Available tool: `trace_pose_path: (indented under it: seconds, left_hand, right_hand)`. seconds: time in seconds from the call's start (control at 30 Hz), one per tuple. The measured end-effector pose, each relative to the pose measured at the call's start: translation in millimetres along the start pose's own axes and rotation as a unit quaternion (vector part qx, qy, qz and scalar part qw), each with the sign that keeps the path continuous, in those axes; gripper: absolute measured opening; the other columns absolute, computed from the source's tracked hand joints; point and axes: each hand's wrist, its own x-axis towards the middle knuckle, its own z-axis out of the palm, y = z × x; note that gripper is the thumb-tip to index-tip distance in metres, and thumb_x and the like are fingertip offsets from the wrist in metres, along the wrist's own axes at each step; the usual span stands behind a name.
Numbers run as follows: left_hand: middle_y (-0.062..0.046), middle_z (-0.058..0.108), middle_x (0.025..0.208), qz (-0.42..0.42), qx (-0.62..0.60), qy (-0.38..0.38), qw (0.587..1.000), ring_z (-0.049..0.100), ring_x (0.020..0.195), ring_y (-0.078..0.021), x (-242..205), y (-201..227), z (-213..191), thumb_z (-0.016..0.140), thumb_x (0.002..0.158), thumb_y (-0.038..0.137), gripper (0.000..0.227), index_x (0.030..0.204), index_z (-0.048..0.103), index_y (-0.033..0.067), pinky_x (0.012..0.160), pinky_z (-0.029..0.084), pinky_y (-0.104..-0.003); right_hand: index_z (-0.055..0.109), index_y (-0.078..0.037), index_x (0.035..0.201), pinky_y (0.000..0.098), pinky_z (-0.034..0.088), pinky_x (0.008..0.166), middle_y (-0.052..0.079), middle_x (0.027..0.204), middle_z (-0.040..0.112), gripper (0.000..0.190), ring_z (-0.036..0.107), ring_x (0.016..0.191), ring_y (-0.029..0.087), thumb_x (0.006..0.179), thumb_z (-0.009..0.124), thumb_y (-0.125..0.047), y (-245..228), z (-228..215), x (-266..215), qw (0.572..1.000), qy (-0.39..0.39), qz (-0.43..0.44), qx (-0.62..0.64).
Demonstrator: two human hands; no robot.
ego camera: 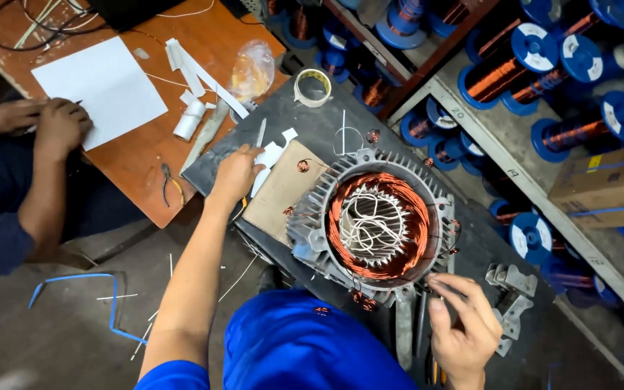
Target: The person works on a motor stator, using a hammer to tap the copper windings into place. They then insert white insulating paper into the slots between the windings and use a metal rod to press the paper down securely.
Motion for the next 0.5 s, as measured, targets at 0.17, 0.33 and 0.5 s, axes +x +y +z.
trace_pose_path:
  seconds: [0.17, 0.33, 0.5]
  left_hand:
    - [-0.022, 0.063, 0.124, -0.029, 0.026, 0.056, 0.998, 0.07, 0.095, -0.056, 4.6, 8.8, 9.2, 0.081, 0.098, 0.037, 0.066, 0.149, 0.058, 0.0028, 0.073, 0.054, -0.066]
    - [-0.015, 0.057, 0.111, -0.021, 0.11, 0.041, 0.993, 0.069, 0.097, -0.046, 31.2, 0.7, 17.1, 0.079, 0.099, 0.038, 0.041, 0.134, 0.078, 0.0168, 0.065, 0.057, -0.058]
    - [-0.015, 0.054, 0.115, 0.016, 0.11, 0.03, 0.993, 0.064, 0.106, -0.0449, 47.7, 4.1, 16.4, 0.085, 0.093, 0.033, 0.039, 0.118, 0.072, 0.0043, 0.072, 0.057, -0.064]
  right_hand:
    - [0.074, 0.009, 0.103, 0.0378, 0.064, 0.085, 0.026, 0.106, 0.075, 0.026, 0.077, 0.096, 0.033, 0.102, 0.065, -0.015, -2.6, -1.1, 1.0, 1.0, -0.002, 0.016, -0.021]
    - [0.076, 0.008, 0.103, 0.0342, 0.064, 0.081, 0.024, 0.109, 0.075, 0.027, 0.079, 0.092, 0.029, 0.103, 0.065, -0.017, -1.0, 0.2, 3.8, 0.999, -0.011, 0.018, -0.031]
    - [0.075, 0.006, 0.106, 0.0328, 0.062, 0.083, 0.025, 0.111, 0.075, 0.024, 0.078, 0.097, 0.03, 0.103, 0.065, -0.015, 4.9, 2.7, -3.8, 1.0, 0.001, 0.021, -0.013]
